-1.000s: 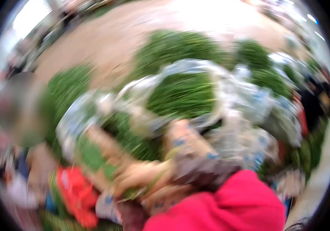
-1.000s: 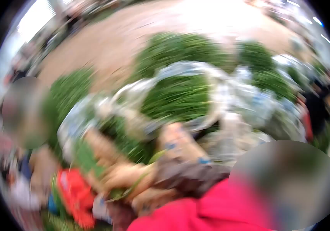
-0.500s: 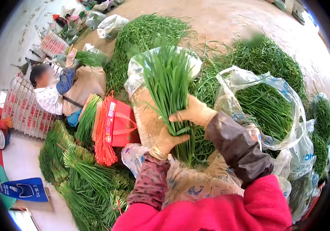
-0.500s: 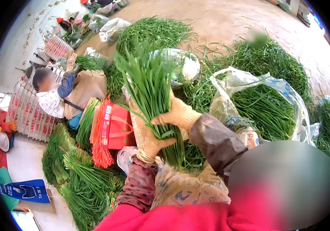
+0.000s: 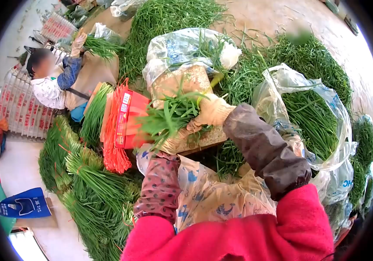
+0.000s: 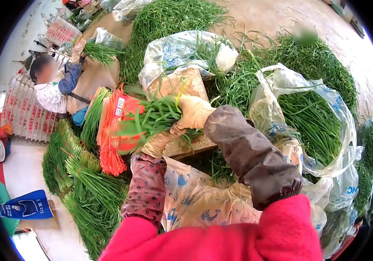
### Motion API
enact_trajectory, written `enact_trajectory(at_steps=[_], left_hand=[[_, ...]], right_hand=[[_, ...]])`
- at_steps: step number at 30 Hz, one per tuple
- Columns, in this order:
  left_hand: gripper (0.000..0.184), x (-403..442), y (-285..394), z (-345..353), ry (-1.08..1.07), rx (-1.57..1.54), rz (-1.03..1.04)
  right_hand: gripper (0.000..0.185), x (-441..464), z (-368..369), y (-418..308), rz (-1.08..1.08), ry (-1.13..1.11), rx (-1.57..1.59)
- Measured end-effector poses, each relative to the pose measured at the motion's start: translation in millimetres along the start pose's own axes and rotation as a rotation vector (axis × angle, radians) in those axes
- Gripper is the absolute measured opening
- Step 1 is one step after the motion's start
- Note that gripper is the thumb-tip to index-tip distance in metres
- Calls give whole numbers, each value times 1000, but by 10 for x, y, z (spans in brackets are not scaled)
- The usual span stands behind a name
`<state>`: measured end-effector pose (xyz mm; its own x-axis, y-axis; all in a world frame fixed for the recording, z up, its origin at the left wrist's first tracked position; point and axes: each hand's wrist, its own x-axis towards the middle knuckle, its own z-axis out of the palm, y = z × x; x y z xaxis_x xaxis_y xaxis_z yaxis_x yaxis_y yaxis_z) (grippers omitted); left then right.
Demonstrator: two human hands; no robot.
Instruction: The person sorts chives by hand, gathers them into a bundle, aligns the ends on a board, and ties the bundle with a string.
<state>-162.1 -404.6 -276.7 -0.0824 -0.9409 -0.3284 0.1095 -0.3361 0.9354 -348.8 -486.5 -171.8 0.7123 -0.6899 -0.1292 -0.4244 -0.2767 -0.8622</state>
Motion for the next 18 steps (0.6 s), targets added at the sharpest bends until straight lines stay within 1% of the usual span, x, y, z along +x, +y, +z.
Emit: enact_trajectory(at_steps=[1,3,4,5,7,8,10,11,12,13,14,15,17,18], left_hand=[[63,24,-4,-42,-42,0,90],[62,39,9,-40,-88,4,182],[60,48,14,17,-36,-15,267],[58,53,32,59,14,-34,352],[52,183,-50,72,11,-192,183],[50,177,-115,90,-64,-708,54],[55,82,1,189,11,-1046,-91],[58,35,65,242,68,-1214,-156],[62,-284,319,485,313,-533,138],[68,-450,267,504,411,-82,361],[74,-618,214,524,618,371,538],[69,-782,182,612,526,149,435],[67,-946,-33,634,61,-237,232],[69,-1005,-121,661,-144,-394,89]], right_hand=[[73,26,31,5,5,-10,4],[75,79,53,5,-207,71,-120],[74,86,123,17,-246,98,-108],[68,155,256,91,-376,157,-56],[56,142,369,19,-252,190,-126],[56,153,360,7,-252,192,-124],[46,156,264,-105,95,188,49],[42,190,241,-134,25,362,20],[41,202,196,-145,-55,432,50],[41,219,146,-135,-135,500,76],[41,297,143,-29,-280,517,51],[41,199,108,-103,-275,516,52],[39,-82,-21,-352,13,367,45],[38,26,213,-4,-217,446,49]])
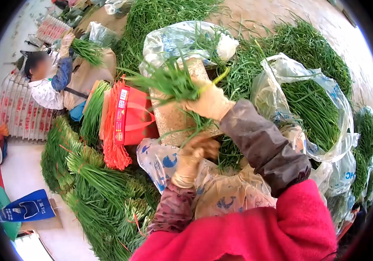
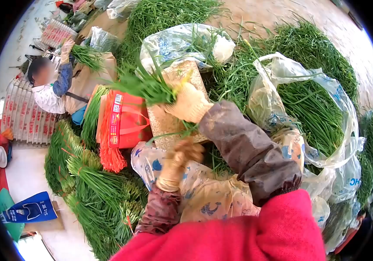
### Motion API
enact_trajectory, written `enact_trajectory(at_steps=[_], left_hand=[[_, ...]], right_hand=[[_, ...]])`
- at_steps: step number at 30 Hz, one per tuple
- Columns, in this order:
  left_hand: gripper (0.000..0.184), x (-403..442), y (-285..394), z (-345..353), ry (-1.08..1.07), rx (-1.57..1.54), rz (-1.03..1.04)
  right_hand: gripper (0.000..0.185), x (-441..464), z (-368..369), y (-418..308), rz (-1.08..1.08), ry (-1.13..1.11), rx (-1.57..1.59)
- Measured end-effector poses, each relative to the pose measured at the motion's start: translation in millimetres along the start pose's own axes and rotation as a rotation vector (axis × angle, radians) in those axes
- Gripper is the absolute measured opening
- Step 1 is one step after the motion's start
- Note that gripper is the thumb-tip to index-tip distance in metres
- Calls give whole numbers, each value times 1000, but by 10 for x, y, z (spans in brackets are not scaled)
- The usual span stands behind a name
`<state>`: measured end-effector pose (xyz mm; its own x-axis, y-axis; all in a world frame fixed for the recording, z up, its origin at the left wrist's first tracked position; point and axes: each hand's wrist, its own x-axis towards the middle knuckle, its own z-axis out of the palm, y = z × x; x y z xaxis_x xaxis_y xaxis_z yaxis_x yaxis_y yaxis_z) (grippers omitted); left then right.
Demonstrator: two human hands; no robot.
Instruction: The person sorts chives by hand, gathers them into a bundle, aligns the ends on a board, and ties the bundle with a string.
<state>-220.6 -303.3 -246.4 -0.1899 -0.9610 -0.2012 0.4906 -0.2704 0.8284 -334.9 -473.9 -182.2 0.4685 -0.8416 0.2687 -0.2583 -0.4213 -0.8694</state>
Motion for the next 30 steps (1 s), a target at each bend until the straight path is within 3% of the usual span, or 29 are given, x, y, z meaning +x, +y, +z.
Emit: enact_trajectory(at_steps=[1,2,4,6,9,11,14,18,21,23,24,25,27,29,30], left_hand=[[74,-20,-95,81,-167,-160,-166],[74,-31,-196,149,-170,-153,-164],[95,-63,-425,255,-202,-462,-259],[94,-36,-678,132,-147,-594,-336],[76,20,-519,378,22,-877,-309],[70,4,-327,512,48,-897,-280],[63,-63,-88,783,50,-872,-271],[55,-61,61,958,50,-765,-234],[54,45,-50,617,-22,-557,-140],[50,72,4,511,13,-522,-128],[48,98,113,500,-13,-453,-125],[46,130,211,504,-42,-384,-122],[43,49,345,572,13,-223,-180],[43,17,362,410,-95,-149,-373],[40,-44,411,566,-12,6,-315]], right_hand=[[37,-137,51,85,45,-30,12],[36,-252,204,224,12,26,205],[34,-468,329,284,-6,106,455],[32,-732,396,303,88,85,588],[24,-1078,121,158,-203,-113,306],[30,-1241,-84,-66,-424,-67,31],[41,-1535,-128,-227,-546,-29,17],[41,-1877,-164,-397,-697,-109,-253],[37,-2021,-517,-676,-606,-405,140],[35,-2090,-623,-554,-333,-703,775],[34,-2160,-757,-485,-15,-796,994],[34,-2249,-847,-521,487,-665,1144],[43,-2157,-564,-139,466,-325,900],[74,-2147,-250,194,360,-429,1125],[80,-2129,-28,280,292,-465,1200]])
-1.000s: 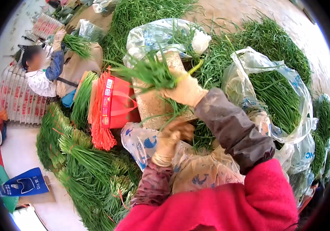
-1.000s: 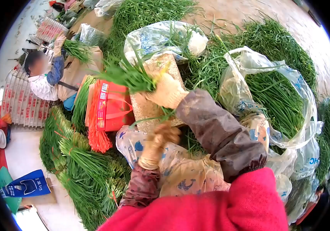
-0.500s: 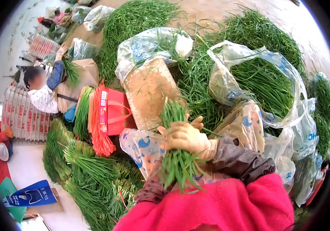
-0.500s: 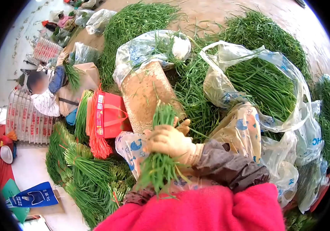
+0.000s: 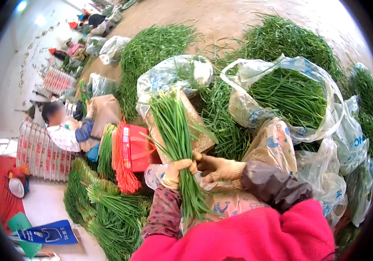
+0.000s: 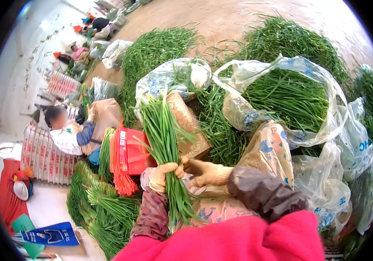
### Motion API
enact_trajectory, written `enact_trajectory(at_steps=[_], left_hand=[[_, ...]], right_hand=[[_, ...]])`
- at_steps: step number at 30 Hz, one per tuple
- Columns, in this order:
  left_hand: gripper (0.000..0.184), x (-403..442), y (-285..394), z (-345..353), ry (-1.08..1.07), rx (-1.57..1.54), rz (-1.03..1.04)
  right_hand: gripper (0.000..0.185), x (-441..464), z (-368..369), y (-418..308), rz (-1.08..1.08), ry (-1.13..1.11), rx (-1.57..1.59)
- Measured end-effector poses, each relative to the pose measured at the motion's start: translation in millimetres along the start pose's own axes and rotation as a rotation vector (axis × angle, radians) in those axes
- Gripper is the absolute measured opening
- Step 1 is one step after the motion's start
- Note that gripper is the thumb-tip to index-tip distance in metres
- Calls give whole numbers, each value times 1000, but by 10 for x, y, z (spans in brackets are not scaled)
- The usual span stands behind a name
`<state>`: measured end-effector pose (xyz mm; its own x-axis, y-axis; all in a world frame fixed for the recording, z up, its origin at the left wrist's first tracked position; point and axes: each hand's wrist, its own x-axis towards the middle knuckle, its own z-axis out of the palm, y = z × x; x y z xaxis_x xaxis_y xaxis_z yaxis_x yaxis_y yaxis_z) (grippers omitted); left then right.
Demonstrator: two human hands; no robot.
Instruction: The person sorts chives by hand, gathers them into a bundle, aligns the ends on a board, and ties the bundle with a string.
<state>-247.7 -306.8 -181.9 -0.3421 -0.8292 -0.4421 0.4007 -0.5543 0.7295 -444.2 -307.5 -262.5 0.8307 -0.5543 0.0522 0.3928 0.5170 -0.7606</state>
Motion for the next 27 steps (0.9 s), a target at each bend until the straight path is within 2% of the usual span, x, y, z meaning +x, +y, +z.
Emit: enact_trajectory(at_steps=[1,3,4,5,6,9,10,11,12,14,15,16,17,19,21,22,23,25,27], left_hand=[[34,-47,39,27,27,108,-73],[32,-123,22,84,14,148,-62],[32,-183,105,87,-10,228,-130],[33,-229,115,130,78,315,-178],[33,-280,95,83,81,329,-255],[40,-470,-60,-195,-1,355,-409],[45,-541,-72,-126,-40,336,-438],[50,-596,-96,-92,-80,317,-464],[58,-632,-137,-102,-100,320,-462],[59,-727,-220,-131,-81,254,-497],[60,-761,-248,-140,-75,207,-521],[60,-780,-263,-105,-68,197,-524],[60,-799,-266,-30,-91,137,-487],[60,-872,-256,51,-106,71,-451],[57,-957,-217,46,-51,81,-520],[49,-1023,-215,-49,12,51,-643],[49,-1103,-203,-87,19,44,-643],[45,-1283,-174,-146,53,54,-710],[46,-1437,-153,-251,26,61,-731]], right_hand=[[86,116,57,129,-38,-78,57],[89,256,137,49,84,4,208],[94,254,145,100,6,74,345],[92,325,54,177,-60,79,433],[92,396,-34,252,-128,77,520],[81,404,-60,-16,-318,221,622],[76,389,-226,56,-312,369,652],[70,365,-422,111,-336,423,732],[64,421,-719,285,-337,612,796],[54,466,-908,421,-361,867,844],[51,422,-767,227,-392,929,828],[39,365,-495,-128,-299,999,844],[27,396,-628,-16,-254,1079,753],[28,299,-993,195,-26,1026,449],[33,276,-1034,298,35,989,-646],[34,299,-1078,243,47,1120,-265],[36,343,-1127,184,61,1225,124],[33,124,-1559,279,-192,1157,571],[29,-141,-1969,339,-301,467,1013]])
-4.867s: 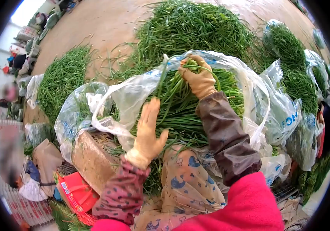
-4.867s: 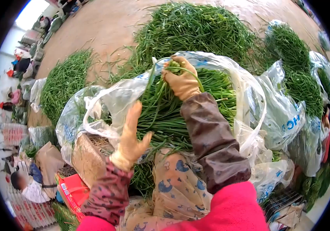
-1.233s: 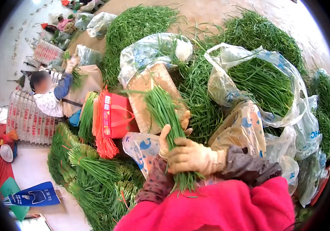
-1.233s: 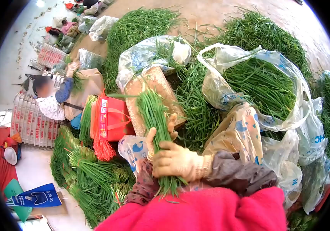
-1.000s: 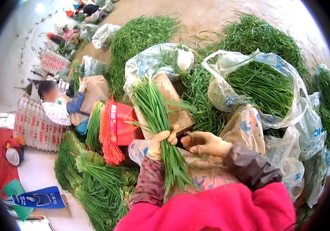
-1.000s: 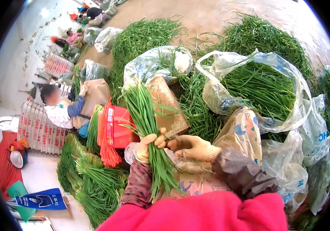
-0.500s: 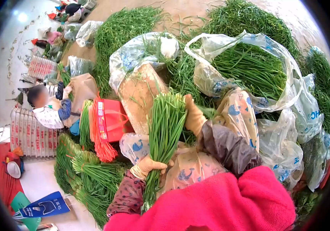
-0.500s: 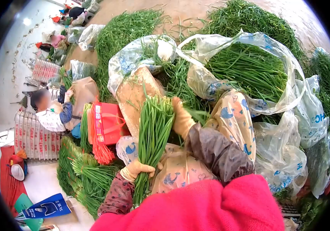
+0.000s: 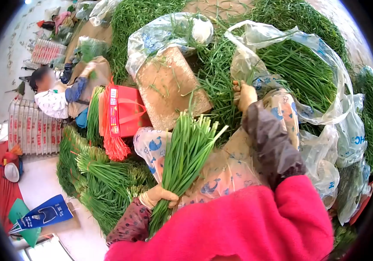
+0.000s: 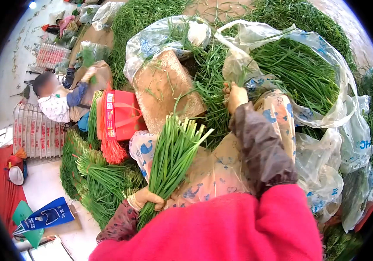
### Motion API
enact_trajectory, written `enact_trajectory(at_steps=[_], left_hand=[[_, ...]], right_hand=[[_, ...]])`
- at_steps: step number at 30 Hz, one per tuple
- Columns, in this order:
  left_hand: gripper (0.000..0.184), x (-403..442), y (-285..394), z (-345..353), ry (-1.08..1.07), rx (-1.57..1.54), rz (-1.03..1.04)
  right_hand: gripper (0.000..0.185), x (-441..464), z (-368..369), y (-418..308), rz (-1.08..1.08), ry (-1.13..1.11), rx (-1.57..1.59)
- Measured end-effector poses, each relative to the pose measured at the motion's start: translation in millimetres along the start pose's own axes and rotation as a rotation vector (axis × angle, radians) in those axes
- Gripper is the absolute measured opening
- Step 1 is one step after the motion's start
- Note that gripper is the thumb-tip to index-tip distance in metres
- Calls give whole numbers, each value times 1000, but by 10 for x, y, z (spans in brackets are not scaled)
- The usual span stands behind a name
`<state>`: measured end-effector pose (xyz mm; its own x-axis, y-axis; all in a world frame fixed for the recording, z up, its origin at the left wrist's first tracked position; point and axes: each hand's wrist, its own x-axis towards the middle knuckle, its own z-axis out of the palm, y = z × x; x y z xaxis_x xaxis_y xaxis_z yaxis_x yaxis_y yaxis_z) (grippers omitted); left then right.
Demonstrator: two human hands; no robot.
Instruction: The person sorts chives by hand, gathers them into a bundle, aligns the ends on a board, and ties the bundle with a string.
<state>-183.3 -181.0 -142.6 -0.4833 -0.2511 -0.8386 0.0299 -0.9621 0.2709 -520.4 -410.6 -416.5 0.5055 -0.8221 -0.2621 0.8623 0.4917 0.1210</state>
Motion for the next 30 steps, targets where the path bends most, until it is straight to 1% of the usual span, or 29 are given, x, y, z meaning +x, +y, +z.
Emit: enact_trajectory(at_steps=[1,2,3,4,5,6,7,8,10,11,13,14,16,18,19,20,22,24,25,26,28,29,30], left_hand=[[46,-30,-58,-73,-34,12,5],[47,-55,-108,-110,-69,23,12],[47,-80,-118,-99,-49,-51,9],[47,-88,-138,-107,-42,-67,14],[46,-93,-153,-121,-3,-91,27],[45,-100,-158,-140,37,-112,37],[46,-89,-144,-179,-14,-107,8],[46,-96,-133,-176,-11,-110,8],[43,-119,-87,-106,36,-91,-2],[43,-131,-65,-88,34,-90,-4],[34,-156,-67,-65,85,7,11],[34,-173,-100,-84,85,-1,9],[27,-204,-128,-135,76,43,-15],[24,-217,-129,-109,87,32,-11],[25,-217,-134,-97,100,10,-31],[26,-208,-126,-97,112,-6,-49],[28,-161,-124,-128,91,-18,-53],[30,-129,-92,-122,72,-26,-64],[33,-112,-70,-99,32,-39,-68],[36,-111,-51,-81,-6,-53,-73],[37,-136,-18,-76,-30,-17,-85],[38,-146,-9,-70,-61,16,-90],[38,-158,1,-40,-61,14,-91]], right_hand=[[30,-73,423,117,-67,312,-501],[32,-206,1012,259,-132,616,-1009],[38,-278,1147,363,-113,468,-1313],[39,-415,1453,537,-28,390,-1498],[39,-517,1787,759,125,380,-1639],[43,-522,1617,919,61,209,-1812],[47,-567,1805,1025,267,-10,-2078],[43,-609,1871,1209,279,-132,-2353],[36,-647,1859,1470,323,-188,-2473],[36,-608,1714,1487,323,-185,-2472],[32,-542,1408,1497,184,-56,-2459],[26,-489,1360,1432,212,131,-2426],[27,-396,1307,1159,273,423,-2314],[40,-478,1217,1010,-7,308,-2470],[57,-533,1349,1039,-35,267,-2524],[68,-592,1489,1092,-63,180,-2509],[72,-644,1479,1284,-256,-165,-2412],[67,-707,1544,1460,-443,-509,-2315],[58,-680,1470,1536,-449,-582,-2256],[43,-650,1410,1572,-501,-654,-2201],[26,-515,1251,1537,-345,-714,-2028],[18,-561,1170,1544,-281,-437,-1829],[17,-549,1172,1538,-180,-260,-1575]])
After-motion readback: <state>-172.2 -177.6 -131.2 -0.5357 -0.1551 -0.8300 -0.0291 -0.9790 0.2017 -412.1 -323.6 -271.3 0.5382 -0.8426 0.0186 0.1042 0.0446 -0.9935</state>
